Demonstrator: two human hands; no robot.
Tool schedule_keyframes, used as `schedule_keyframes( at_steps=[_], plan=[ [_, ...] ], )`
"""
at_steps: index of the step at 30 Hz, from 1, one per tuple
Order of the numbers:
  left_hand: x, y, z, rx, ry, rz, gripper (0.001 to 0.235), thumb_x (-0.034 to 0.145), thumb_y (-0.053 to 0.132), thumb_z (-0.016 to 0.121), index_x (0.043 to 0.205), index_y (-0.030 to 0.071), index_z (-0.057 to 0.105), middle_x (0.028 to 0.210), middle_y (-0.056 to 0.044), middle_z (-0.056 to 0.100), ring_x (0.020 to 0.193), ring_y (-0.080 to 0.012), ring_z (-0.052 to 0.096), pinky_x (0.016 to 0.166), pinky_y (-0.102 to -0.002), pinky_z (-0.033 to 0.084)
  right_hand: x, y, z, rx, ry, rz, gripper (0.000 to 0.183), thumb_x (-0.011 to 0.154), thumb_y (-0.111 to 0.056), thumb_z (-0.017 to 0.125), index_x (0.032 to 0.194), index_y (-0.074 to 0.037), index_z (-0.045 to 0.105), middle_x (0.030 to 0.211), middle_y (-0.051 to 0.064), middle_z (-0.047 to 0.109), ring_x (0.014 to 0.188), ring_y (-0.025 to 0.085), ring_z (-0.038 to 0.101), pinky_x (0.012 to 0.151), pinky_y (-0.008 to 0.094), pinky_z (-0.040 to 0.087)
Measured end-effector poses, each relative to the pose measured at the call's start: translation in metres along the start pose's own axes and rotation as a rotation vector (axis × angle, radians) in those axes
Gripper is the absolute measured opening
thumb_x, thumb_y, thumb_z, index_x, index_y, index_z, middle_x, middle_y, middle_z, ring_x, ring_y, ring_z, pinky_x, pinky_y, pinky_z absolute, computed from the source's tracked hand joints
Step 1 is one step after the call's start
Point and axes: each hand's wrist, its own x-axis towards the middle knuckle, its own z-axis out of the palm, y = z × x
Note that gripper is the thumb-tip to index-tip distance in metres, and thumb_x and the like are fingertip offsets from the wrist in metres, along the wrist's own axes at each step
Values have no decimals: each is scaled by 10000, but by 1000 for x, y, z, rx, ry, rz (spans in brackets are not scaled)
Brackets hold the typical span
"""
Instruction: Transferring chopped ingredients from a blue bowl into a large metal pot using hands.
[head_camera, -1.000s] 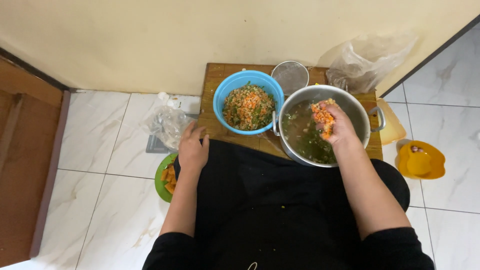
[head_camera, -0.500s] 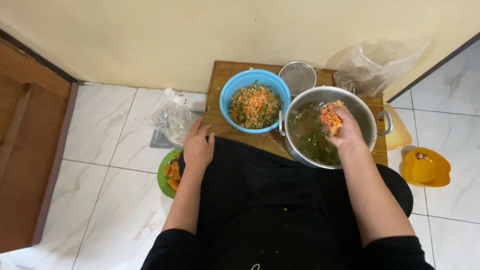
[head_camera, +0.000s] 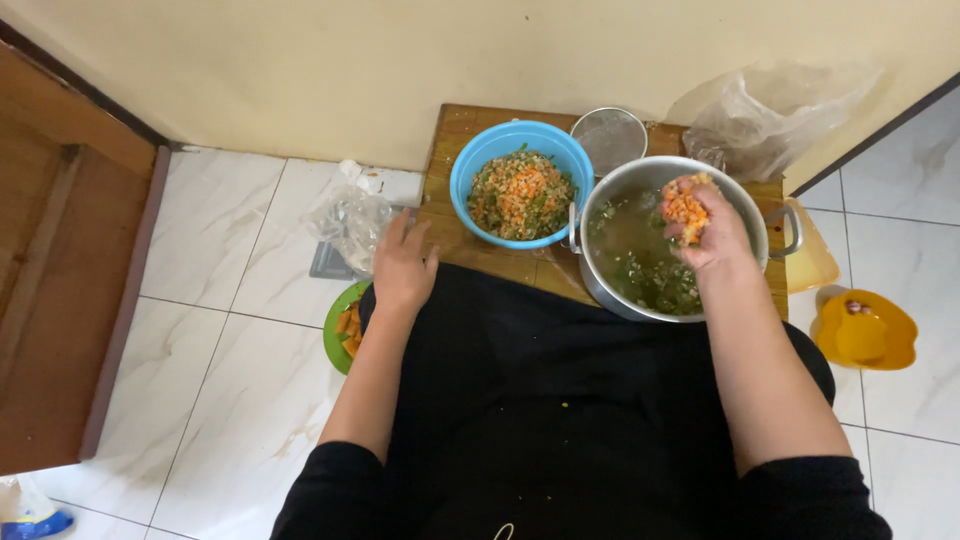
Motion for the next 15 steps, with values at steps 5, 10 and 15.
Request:
schedule_keyframes(
  at_steps=[5,10,15],
  plan=[
    [22,13,6,-82,-1,-7,391,931,178,737,1310,97,685,1455,-177,546,1367,-324,528,1126,-410,433,10,-14,11,-37,-45,-5,140,913,-261,693,998,-153,668,852,87,689,638,136,660,388,117,428],
    [26,6,46,-25,8,99,424,863,161,786,1272,88,701,1433,-209,556,1320,-371,563,1081,-461,475,3,-23,54,-13,-71,3,149,907,-261,724,947,-138,650,792,101,679,501,113,577,329,145,399],
    [26,1,51,-77,-85,75,429,889,155,760,1303,84,670,1467,-209,526,1367,-375,524,1090,-444,478,46,-6,95,-133,-86,-19,185,860,-226,769,970,-129,656,811,90,700,565,147,668,363,205,476]
  ],
)
